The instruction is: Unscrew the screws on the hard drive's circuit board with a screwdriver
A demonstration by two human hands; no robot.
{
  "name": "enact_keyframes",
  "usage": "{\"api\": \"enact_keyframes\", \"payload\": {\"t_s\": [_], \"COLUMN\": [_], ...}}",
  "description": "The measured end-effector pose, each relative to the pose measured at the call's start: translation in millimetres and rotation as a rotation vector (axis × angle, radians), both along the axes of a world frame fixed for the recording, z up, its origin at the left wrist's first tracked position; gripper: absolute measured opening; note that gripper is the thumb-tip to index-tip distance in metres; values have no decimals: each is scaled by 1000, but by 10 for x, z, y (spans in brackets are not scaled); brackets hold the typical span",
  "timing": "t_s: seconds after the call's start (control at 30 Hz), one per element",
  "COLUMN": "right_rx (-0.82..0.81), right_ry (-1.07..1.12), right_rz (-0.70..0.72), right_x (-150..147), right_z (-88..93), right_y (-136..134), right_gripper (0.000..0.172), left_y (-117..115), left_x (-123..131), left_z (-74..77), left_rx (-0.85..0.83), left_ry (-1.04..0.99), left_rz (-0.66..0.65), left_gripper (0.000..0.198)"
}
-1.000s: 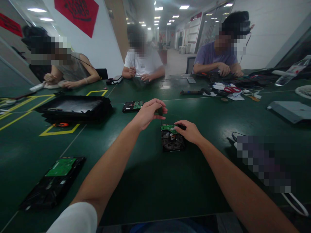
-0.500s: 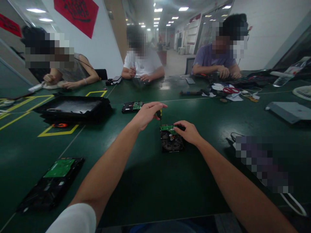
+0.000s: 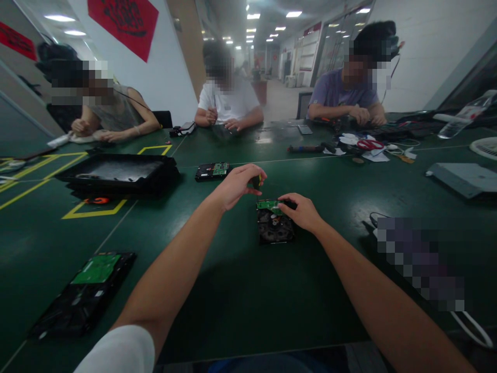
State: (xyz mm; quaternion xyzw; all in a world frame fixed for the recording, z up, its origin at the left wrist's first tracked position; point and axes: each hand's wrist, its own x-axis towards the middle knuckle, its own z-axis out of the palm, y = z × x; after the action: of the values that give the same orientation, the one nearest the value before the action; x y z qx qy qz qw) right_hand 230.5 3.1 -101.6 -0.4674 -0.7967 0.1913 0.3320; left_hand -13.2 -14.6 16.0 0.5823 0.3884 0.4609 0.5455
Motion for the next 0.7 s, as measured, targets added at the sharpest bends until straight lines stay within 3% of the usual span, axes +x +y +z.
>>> {"api": "enact_keyframes", "payload": {"t_s": [0.17, 0.57, 0.7], "right_rx": [9, -7, -17], "right_ry": [-22, 4, 2], "right_rz": [-4, -9, -10], "right_x": [-7, -4, -5], "right_z": [11, -8, 9], "right_y": [-7, 4, -8], "right_gripper": [23, 22, 22], "left_y": [2, -13, -5], "left_x": [-4, 17, 29], "left_z": [10, -6, -17], "left_rx": [54, -57, -26], "left_ry": [99, -36, -36], "left_rz": [74, 18, 4], "left_gripper": [24, 18, 18]}}
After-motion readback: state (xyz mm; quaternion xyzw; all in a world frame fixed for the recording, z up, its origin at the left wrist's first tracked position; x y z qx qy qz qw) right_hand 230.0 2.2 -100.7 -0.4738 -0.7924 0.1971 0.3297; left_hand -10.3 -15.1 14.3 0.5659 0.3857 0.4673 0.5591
